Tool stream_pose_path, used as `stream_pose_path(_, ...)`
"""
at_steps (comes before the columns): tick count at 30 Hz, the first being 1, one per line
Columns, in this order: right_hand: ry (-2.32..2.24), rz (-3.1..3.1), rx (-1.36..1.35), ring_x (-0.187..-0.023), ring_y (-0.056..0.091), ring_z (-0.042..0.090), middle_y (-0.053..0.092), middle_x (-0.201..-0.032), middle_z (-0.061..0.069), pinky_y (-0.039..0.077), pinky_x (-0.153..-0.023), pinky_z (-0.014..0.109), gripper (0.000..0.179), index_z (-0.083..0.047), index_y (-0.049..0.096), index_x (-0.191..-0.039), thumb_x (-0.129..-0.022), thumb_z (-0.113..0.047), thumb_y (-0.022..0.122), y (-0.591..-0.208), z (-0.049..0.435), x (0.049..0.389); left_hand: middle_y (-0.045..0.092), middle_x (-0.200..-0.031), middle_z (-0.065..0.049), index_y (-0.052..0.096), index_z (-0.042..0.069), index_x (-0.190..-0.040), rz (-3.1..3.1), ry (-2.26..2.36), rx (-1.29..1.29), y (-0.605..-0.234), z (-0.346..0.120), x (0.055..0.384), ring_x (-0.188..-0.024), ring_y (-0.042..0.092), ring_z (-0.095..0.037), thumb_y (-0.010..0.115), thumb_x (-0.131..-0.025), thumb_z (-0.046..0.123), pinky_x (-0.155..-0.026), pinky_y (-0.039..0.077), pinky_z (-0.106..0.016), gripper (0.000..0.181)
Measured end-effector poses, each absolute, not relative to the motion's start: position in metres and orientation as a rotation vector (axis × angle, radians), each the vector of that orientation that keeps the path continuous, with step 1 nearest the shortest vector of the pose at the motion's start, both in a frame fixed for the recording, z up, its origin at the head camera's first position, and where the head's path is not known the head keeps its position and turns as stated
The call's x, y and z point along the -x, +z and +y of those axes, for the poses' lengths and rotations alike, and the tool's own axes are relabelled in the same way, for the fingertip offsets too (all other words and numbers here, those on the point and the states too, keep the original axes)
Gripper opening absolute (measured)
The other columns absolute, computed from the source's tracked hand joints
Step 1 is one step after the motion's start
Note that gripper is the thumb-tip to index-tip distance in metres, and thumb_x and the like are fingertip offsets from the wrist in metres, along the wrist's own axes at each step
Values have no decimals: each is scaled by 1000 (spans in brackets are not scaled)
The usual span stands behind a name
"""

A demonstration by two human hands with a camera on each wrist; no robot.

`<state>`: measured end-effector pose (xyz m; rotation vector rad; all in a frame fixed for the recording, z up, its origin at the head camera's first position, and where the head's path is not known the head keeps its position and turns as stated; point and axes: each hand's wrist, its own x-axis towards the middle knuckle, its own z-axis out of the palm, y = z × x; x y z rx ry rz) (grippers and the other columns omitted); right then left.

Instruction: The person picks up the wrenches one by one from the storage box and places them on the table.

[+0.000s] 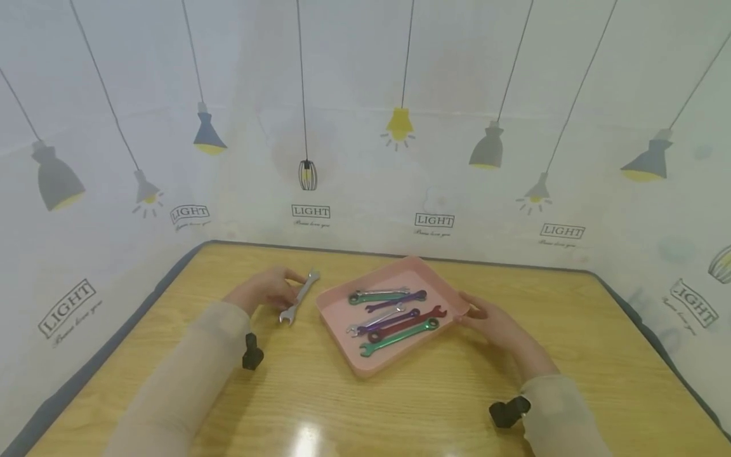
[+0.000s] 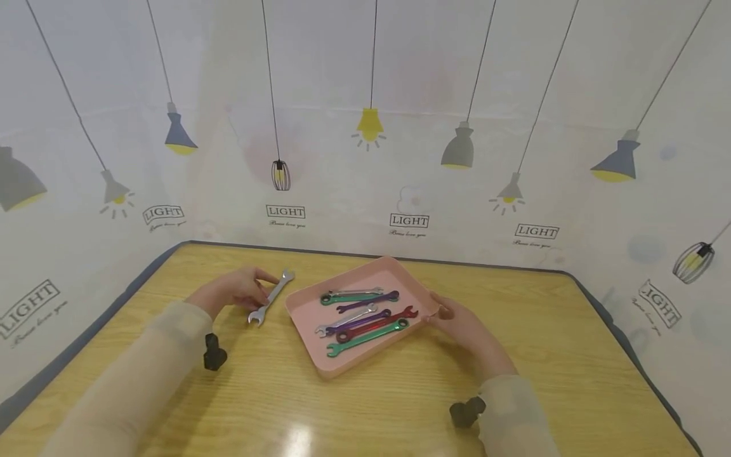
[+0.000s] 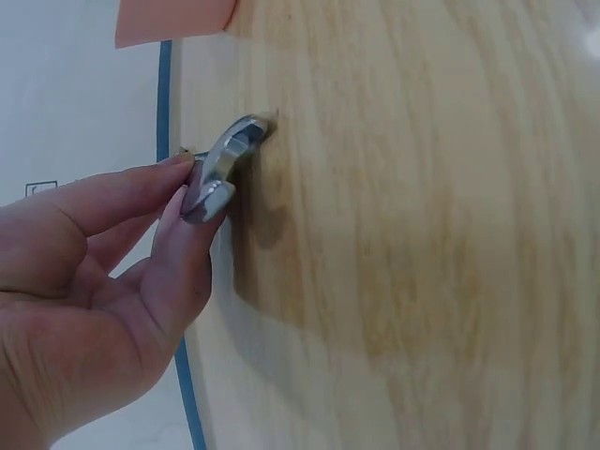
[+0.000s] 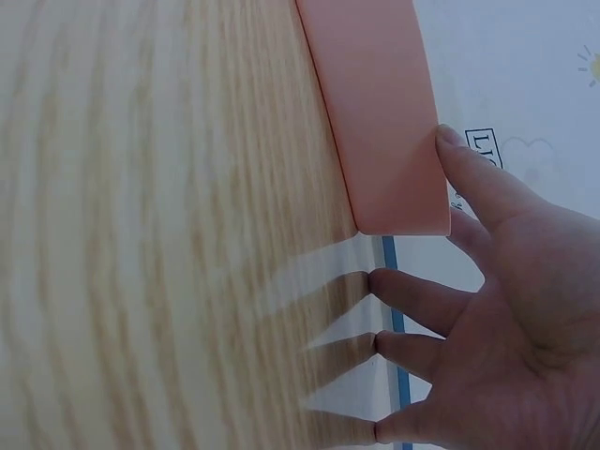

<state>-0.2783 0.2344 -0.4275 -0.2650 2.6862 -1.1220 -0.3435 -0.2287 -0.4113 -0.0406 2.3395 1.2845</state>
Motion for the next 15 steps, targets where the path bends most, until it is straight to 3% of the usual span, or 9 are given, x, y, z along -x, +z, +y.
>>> stream_pose_path(10,-1117,2695,276,-133,34,49,38,-147,28,26,-105,67,69,-9,31,-152,-97,-40,59,-429,235,277,53,-116,-27,49,0,-138,2421,1246,52,-415,-227,343,-84,64,-28,68,-78,-13,-73,58,-35,65)
stream_pose_path(15,-1117,2690,262,-134,33,49,37,-148,27,25,-105,67,71,-11,30,-153,-96,-42,58,-427,235,277,59,-103,-23,45,-1,-140,2443,1211,93,-411,-226,344,-76,66,-24,68,-79,-9,-69,58,-33,66)
